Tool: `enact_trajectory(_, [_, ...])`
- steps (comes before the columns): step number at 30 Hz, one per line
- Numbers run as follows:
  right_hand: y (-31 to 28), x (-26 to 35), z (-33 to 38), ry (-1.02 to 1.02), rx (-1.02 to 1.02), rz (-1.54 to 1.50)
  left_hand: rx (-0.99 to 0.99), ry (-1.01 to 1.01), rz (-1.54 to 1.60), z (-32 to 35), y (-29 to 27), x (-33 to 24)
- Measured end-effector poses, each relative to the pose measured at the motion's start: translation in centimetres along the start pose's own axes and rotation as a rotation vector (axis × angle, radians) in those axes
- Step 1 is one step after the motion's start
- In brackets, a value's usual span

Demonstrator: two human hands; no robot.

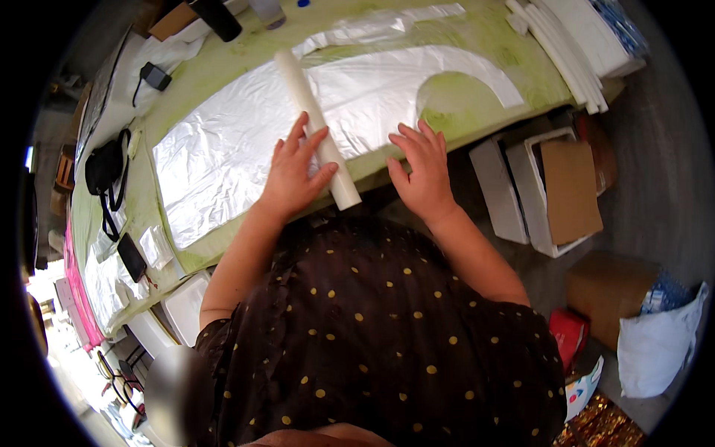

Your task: The person repeatedly wraps small white rectangular items in clear plastic film on a workbench. They unroll the film, place an item on it, fold the film around the item, and set the wrapped item aside. The process is repeated multiple times with new items.

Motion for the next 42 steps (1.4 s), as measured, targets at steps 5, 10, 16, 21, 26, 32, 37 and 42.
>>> enact_trajectory(5, [0.1,-1.2,0.6,0.023,0.032,-0.007,0.033,-0.003,0.028,1.1,0.4,-0.4])
enact_trajectory(10, [-0.8,-1.8,0.5,0.017,-0.080,-0.128,-0.185,0.127,-0.071,0.5,-2.7,-2.7])
enact_trajectory(16, [-1.6,-4.4,2.0,0.111,-0.265,-0.399,-0.024,0.257,0.086,-6.2,-2.0,-7.2])
enact_trajectory(21, [-2.1,-5.3,2.8,0.112,-0.340,-0.452,0.377,0.002,0.021,-11.6,4.8,-6.2])
enact_trajectory(26, [-3.2,-5.2,4.4,0.092,-0.316,-0.329,0.405,-0.024,0.011,-13.0,6.2,-4.7])
enact_trajectory(32, [-4.3,-1.9,2.7,-0.043,-0.235,-0.242,0.361,-0.201,0.189,-12.8,5.1,-2.8])
enact_trajectory(37, [-2.3,-0.7,-2.1,-0.185,-0.051,-0.201,0.339,-0.267,0.354,-12.3,3.7,-2.4])
enact_trajectory(42, [0.5,-9.4,-10.8,0.104,0.015,0.137,0.236,-0.092,0.226,-12.5,3.0,-3.1])
Point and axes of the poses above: each hand's wrist, its own z-axis away from the middle knuckle, its own y-axis out of the palm, x = y × z, the point moved 10 cm from there along -z, towards the middle knuckle, and after that the axes turned 6 degrees about x, right-handed, at the moved point
